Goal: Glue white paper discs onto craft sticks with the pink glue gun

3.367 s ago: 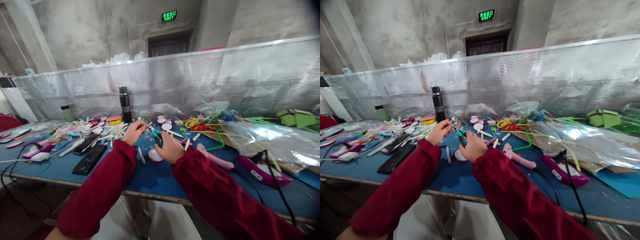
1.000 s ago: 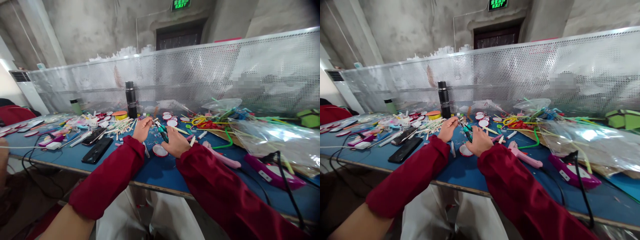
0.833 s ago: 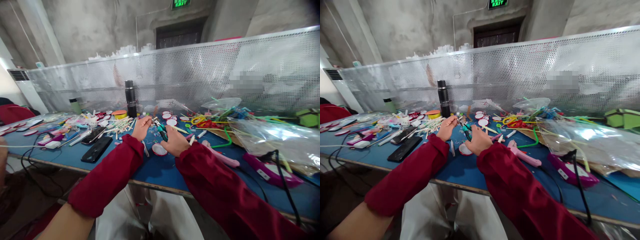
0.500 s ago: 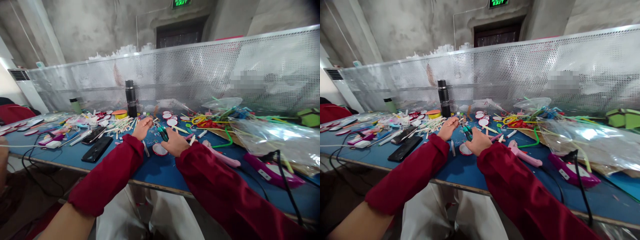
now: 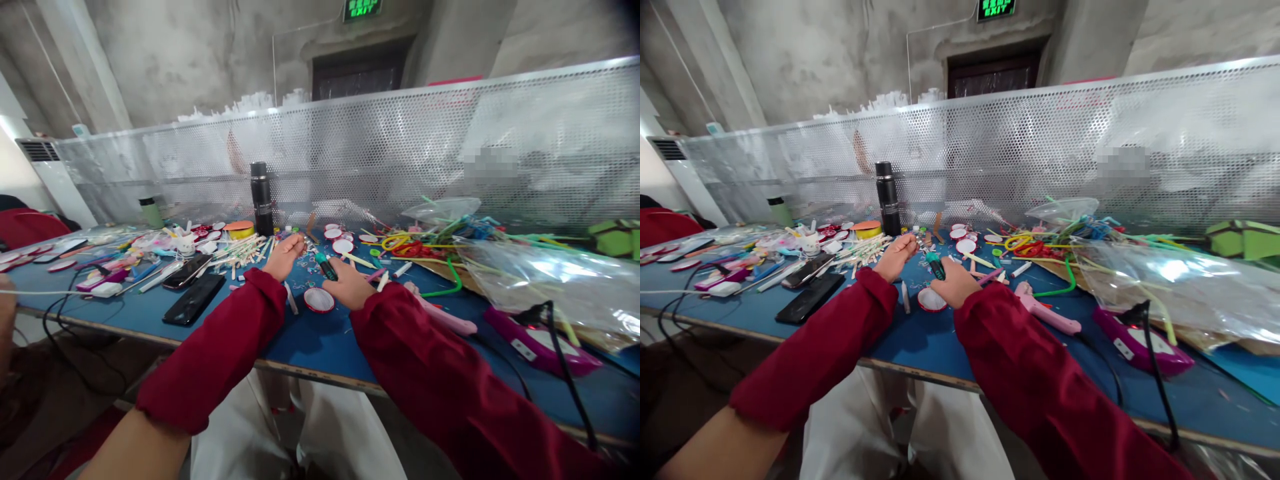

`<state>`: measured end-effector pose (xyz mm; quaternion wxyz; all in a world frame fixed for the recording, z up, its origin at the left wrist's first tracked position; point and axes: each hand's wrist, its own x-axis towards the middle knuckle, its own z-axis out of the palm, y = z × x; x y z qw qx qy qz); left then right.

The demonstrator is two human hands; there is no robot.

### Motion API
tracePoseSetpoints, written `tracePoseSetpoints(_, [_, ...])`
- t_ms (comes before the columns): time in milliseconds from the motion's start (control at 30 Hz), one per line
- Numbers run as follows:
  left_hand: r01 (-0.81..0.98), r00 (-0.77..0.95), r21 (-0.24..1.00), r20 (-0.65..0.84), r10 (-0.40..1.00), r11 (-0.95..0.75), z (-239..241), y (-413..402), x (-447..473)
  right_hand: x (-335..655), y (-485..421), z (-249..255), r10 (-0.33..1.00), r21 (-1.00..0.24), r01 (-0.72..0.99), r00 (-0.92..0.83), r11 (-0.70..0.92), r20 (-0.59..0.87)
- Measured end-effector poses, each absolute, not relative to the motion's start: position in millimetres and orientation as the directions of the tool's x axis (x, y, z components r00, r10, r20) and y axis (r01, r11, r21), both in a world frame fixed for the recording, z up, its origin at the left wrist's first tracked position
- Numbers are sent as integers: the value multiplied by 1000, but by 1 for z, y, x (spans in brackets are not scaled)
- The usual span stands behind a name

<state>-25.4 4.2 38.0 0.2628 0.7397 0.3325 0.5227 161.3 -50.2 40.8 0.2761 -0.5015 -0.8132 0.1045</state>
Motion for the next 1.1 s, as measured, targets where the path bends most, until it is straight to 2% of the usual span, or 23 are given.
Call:
tracePoseSetpoints(167, [467,245,625,588,771,-626,38,6,-34,161,-55,42,892,-395,813,-311,428,327])
tracePoseSetpoints(300, [530,239,636,523,818,-561,34,10,-39,161,-62,45,924,-382,854,-255,354,286])
tracePoseSetpoints(400, [436,193,750,462,866,-497,32,10,-38,161,-62,43,924,-353,870,-246,343,293])
tracePoseSetpoints(500, [222,128,909,332,935,-353,33,9,-35,163,-59,39,905,-318,867,-284,383,316])
tracePoseSetpoints(567, [99,96,953,276,956,-285,34,9,-34,164,-55,35,892,-309,864,-286,398,349])
tracePoseSetpoints(833, [-169,-18,946,277,961,-276,34,11,-35,168,-51,36,905,-382,846,-240,372,350])
tracePoseSetpoints(1100, [-273,46,937,241,969,-220,38,6,-29,166,-50,35,894,-422,809,-260,408,364])
